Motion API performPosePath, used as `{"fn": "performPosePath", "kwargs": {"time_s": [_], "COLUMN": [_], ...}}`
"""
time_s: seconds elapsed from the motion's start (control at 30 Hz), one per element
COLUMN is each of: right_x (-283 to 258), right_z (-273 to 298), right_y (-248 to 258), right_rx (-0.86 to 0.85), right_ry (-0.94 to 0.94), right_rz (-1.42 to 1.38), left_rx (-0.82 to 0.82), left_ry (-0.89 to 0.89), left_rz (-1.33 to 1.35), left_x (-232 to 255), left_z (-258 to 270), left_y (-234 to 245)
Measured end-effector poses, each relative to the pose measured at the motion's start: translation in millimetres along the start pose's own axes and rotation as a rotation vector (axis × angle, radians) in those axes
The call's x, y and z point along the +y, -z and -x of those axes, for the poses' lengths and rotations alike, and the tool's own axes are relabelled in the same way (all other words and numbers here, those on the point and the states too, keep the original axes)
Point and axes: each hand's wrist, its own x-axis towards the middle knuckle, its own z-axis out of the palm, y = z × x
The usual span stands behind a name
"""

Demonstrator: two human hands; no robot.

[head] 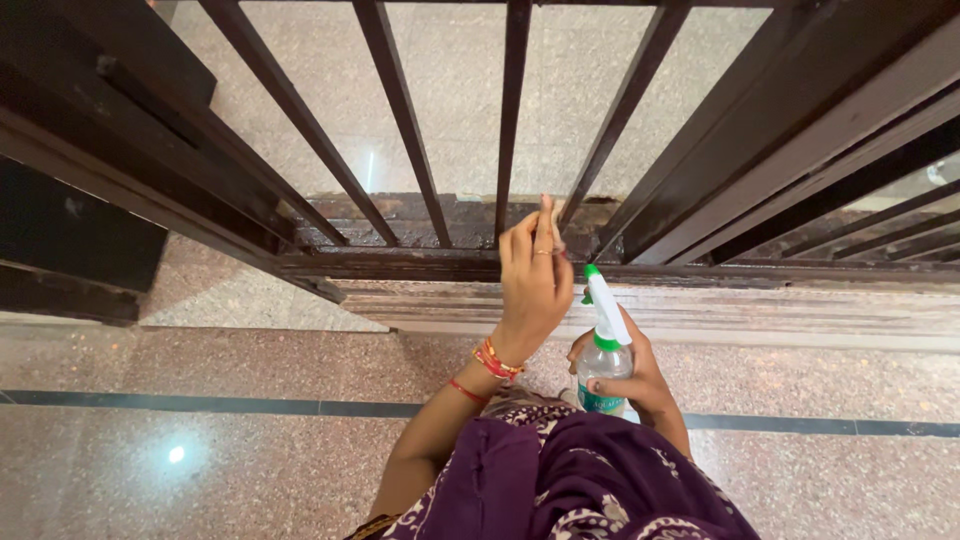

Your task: The person cleans the bars and frame of a metal gate by hand using a cloth and a spray bottle.

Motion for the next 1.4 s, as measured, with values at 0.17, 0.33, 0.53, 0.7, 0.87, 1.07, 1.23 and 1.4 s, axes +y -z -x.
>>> {"fn": "performPosePath", "kwargs": {"time_s": [0.17,0.33,0.53,0.7,0.87,1.07,1.23,1.4], "right_x": [-2,-5,-3,-9,-10,-10,-11,-12], "right_z": [3,11,18,25,26,31,38,46], "right_y": [5,19,42,57,65,70,76,83], "right_rx": [0.002,0.025,-0.046,-0.059,-0.117,-0.166,-0.136,-0.099], "right_ry": [0.003,0.008,0.026,0.007,0.009,0.023,0.017,0.001], "right_rz": [-0.015,0.028,-0.018,0.013,0.001,0.013,0.023,0.025], "left_rx": [0.037,0.158,-0.122,-0.211,-0.169,-0.092,-0.044,0.032], "left_ry": [-0.028,-0.110,-0.065,-0.107,-0.065,0.002,0.085,0.084], "left_rz": [-0.112,-0.373,-0.460,-0.502,-0.442,-0.364,-0.407,-0.457], "left_x": [-17,-30,-25,-25,-22,-19,-34,-32], "left_z": [15,20,25,20,22,49,67,84], "left_y": [-5,-1,-3,-7,-10,-7,0,13]}}
